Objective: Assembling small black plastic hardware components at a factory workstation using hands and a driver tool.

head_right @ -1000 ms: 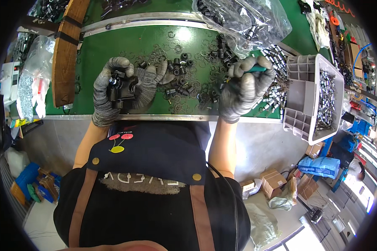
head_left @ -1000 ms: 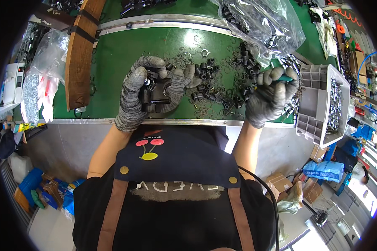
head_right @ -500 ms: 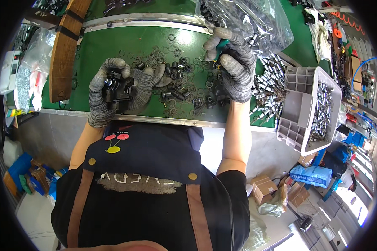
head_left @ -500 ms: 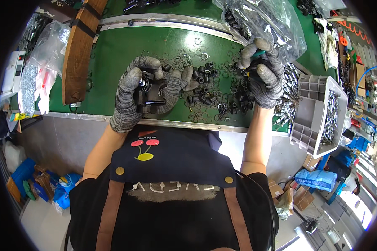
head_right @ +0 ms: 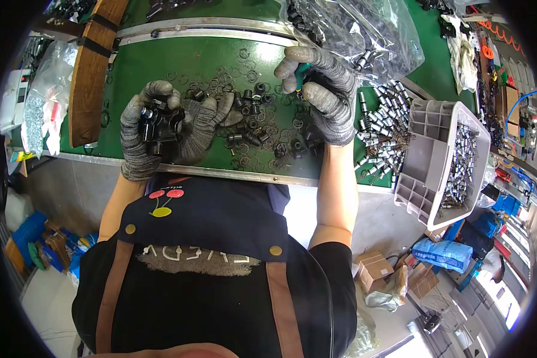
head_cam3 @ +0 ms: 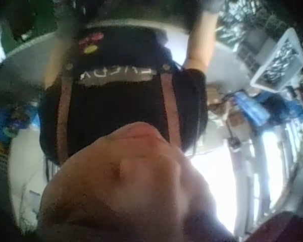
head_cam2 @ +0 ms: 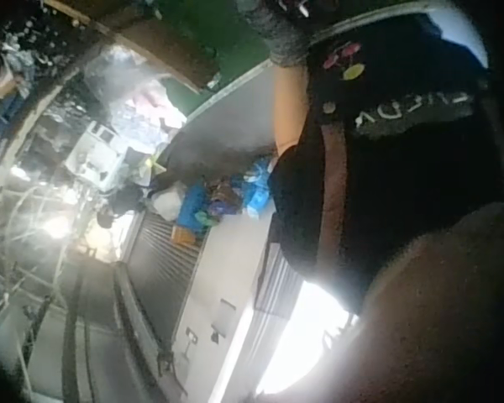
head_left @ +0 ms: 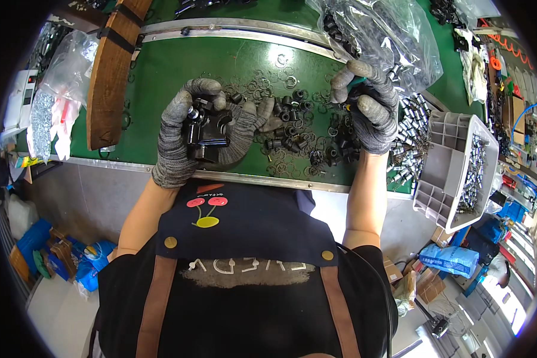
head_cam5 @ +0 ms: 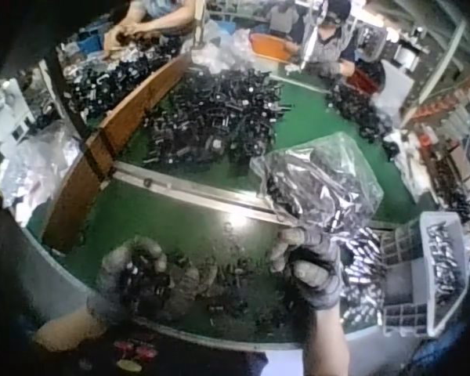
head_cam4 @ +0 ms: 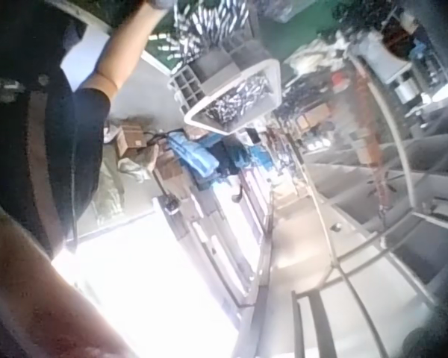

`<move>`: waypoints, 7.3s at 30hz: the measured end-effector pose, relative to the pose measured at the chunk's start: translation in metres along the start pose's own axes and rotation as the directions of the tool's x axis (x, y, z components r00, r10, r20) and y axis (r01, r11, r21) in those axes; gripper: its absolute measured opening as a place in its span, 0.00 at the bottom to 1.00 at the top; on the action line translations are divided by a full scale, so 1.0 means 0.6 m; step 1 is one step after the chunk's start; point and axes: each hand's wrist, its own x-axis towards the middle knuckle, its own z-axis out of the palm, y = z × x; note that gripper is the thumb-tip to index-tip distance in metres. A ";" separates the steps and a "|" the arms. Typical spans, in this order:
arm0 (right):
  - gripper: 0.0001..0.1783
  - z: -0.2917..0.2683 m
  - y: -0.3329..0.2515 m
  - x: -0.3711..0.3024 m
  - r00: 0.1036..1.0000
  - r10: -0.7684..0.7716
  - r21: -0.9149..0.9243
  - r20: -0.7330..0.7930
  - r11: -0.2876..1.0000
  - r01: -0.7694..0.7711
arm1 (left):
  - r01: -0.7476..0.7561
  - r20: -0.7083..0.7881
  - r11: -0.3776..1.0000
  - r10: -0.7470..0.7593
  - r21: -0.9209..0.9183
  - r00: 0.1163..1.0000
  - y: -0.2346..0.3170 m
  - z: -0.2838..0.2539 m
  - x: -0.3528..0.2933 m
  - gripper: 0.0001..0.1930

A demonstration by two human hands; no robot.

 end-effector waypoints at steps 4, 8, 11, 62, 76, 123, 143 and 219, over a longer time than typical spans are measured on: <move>0.28 0.010 0.001 0.000 0.998 0.027 -0.008 -0.051 1.000 -0.028 | 0.011 -0.011 1.000 -0.012 -0.029 1.000 0.003 -0.002 0.002 0.23; 0.26 0.020 0.007 0.006 0.999 -0.025 -0.029 -0.033 0.999 0.025 | 0.002 -0.003 1.000 -0.002 -0.005 1.000 0.008 -0.003 -0.009 0.22; 0.25 0.052 -0.027 0.017 0.977 -0.110 -0.038 -0.182 0.994 0.104 | -0.029 -0.065 0.987 0.040 0.158 0.997 0.005 -0.003 -0.015 0.26; 0.10 0.356 -0.022 0.137 0.940 -0.327 -0.298 -0.092 0.910 0.288 | 0.073 0.308 0.996 -0.088 0.060 0.947 -0.035 -0.036 0.023 0.30; 0.29 0.263 -0.064 0.050 0.888 -0.444 -0.670 -0.116 0.695 0.260 | -0.069 0.273 0.994 0.045 0.079 0.961 -0.016 -0.031 -0.004 0.27; 0.33 0.312 -0.035 0.078 0.977 -0.215 -0.041 -0.008 0.976 0.215 | -0.103 0.265 0.983 0.060 0.155 0.962 0.003 -0.003 -0.001 0.21; 0.35 0.317 -0.030 0.068 0.929 -0.359 -0.074 -0.092 0.933 0.353 | -0.097 0.338 0.993 0.066 0.073 0.939 -0.016 -0.022 0.008 0.23; 0.30 0.343 -0.022 0.040 0.941 -0.284 -0.209 -0.184 0.947 0.245 | -0.202 0.198 0.934 0.147 0.294 0.969 -0.032 -0.001 -0.004 0.17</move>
